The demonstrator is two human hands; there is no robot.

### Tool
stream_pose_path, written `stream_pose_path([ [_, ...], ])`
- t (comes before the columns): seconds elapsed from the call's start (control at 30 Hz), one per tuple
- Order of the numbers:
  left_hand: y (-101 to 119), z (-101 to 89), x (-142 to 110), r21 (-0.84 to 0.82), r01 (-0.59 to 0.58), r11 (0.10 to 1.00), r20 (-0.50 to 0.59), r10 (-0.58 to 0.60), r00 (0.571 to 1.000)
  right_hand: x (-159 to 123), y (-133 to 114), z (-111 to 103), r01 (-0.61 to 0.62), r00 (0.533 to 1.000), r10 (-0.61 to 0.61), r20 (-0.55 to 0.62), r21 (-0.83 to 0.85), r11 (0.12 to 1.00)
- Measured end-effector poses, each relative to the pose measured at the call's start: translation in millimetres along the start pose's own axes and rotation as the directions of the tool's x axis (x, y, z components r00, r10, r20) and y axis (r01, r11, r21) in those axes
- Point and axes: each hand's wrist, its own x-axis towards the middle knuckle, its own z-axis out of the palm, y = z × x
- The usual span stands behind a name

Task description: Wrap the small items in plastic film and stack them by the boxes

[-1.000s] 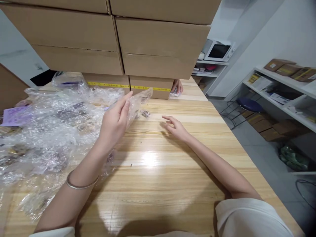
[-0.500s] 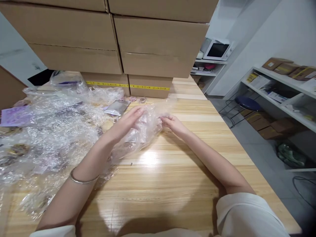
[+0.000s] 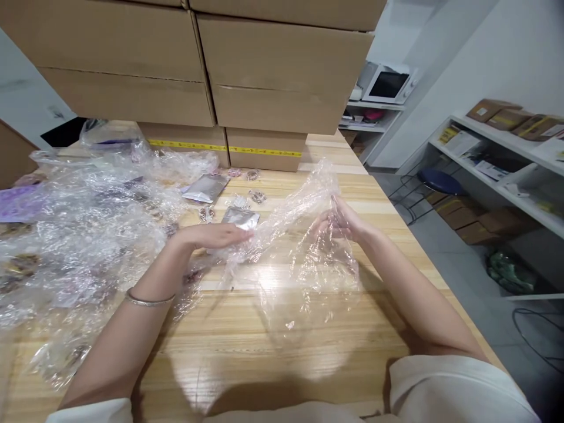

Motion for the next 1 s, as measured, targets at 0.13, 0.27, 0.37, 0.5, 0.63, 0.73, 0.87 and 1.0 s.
stream_pose_path([
  [0.13,7.4,21.2,3.6,-0.108,0.099,0.989,0.172,-0.079,0.982,0.9,18.0,-12.1,0.064,0.997,-0.061,0.052,-0.069,0.996],
  [0.27,9.6,29.1,6.3,0.155,0.088,0.984,0.105,-0.105,0.989,-6.6,33.8,-20.8,0.198,0.978,-0.2,-0.064,-0.026,0.98],
  [0.37,0.6,24.5,5.4,0.446,0.236,0.863,-0.053,-0.238,0.97,-16.9,45.3,-29.2,0.229,0.971,-0.226,-0.079,0.034,0.973],
  [0.5,-10.7,18.7,3.9,0.581,0.408,0.704,-0.292,-0.288,0.912,-28.3,55.4,-36.8,0.286,0.958,-0.282,-0.047,0.161,0.945],
  [0.63,8.7,25.3,3.0,0.583,0.285,0.76,-0.567,0.13,0.814,-29.8,58.0,-31.1,0.372,0.926,-0.346,-0.152,0.199,0.907],
  [0.73,39.7,48.4,-1.6,0.524,-0.151,0.838,-0.401,0.399,0.824,-23.8,58.2,-20.3,0.412,0.891,-0.326,-0.316,0.259,0.874],
  [0.87,68.4,100.5,-10.7,0.319,-0.404,0.858,-0.144,0.465,0.874,-17.9,56.2,-10.3,0.279,0.88,-0.097,-0.464,0.341,0.898],
  [1.0,61.0,131.4,-8.1,0.208,-0.066,0.976,0.019,0.064,0.998,-34.7,45.9,-17.0,-0.149,0.979,0.164,-0.124,0.119,0.982],
])
